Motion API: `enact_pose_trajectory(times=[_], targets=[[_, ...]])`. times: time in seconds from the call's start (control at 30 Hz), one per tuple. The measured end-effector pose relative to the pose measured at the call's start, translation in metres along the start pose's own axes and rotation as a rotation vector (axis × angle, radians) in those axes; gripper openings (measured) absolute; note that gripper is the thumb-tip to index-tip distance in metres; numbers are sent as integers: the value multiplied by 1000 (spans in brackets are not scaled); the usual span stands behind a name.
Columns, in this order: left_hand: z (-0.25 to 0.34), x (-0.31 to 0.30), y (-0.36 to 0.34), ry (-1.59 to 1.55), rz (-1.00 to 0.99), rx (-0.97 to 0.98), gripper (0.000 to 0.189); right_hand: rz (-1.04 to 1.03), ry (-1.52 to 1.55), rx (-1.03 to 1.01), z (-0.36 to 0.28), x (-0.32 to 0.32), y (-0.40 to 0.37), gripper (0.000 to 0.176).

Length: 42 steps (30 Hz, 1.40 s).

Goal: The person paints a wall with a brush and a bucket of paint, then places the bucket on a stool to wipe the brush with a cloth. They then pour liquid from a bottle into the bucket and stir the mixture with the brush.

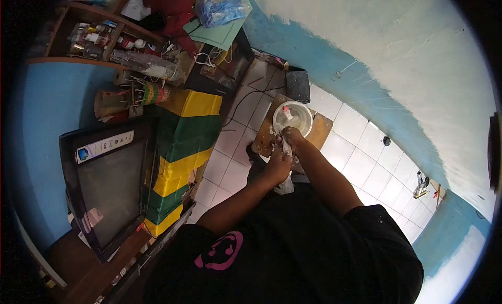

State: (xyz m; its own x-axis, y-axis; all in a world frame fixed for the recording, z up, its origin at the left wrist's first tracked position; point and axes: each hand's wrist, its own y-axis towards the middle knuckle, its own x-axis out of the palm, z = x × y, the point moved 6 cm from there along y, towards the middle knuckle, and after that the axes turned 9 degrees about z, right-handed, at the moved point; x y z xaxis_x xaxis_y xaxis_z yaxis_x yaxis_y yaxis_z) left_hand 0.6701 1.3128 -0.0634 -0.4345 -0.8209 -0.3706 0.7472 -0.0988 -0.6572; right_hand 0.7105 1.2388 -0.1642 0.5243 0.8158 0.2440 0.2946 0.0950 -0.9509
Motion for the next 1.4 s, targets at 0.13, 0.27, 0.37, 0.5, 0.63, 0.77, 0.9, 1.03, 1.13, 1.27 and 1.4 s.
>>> enact_pose_trajectory(times=[0.13, 0.27, 0.37, 0.5, 0.63, 0.77, 0.9, 1.03, 1.13, 1.27, 1.4], targets=[[-2, 1, -1, -43, -28, -35, 38, -39, 4, 40, -2, 3, -2, 9], [1, -1, -3, -93, 2, -40, 42, -22, 68, 22, -4, 3, 0, 9], [-46, 25, 22, -139, 56, 33, 42, 6, 15, -12, -9, 4, -7, 10], [-32, 21, 15, -228, -46, -19, 38, -52, 41, -20, -12, 3, -6, 11], [-51, 31, 27, -282, 21, 99, 31, -137, 208, 27, -8, -4, 12, 10], [-44, 29, 28, -218, -68, 92, 35, -139, 235, 64, -9, -4, 11, 6], [-6, 10, 3, -374, -164, -111, 45, -146, 223, 22, -10, -3, 18, 4], [-5, 6, 0, -379, -62, -95, 28, -122, 298, 77, -6, -6, 28, 5], [0, 4, -5, -389, -67, -107, 27, -162, 252, 83, -7, -3, 26, 5], [-7, 6, -2, -433, -88, -124, 26, -160, 179, 78, -6, -5, 29, 7], [-12, 6, 0, -389, -67, -76, 26, -163, 198, 69, -10, -1, 25, 10]])
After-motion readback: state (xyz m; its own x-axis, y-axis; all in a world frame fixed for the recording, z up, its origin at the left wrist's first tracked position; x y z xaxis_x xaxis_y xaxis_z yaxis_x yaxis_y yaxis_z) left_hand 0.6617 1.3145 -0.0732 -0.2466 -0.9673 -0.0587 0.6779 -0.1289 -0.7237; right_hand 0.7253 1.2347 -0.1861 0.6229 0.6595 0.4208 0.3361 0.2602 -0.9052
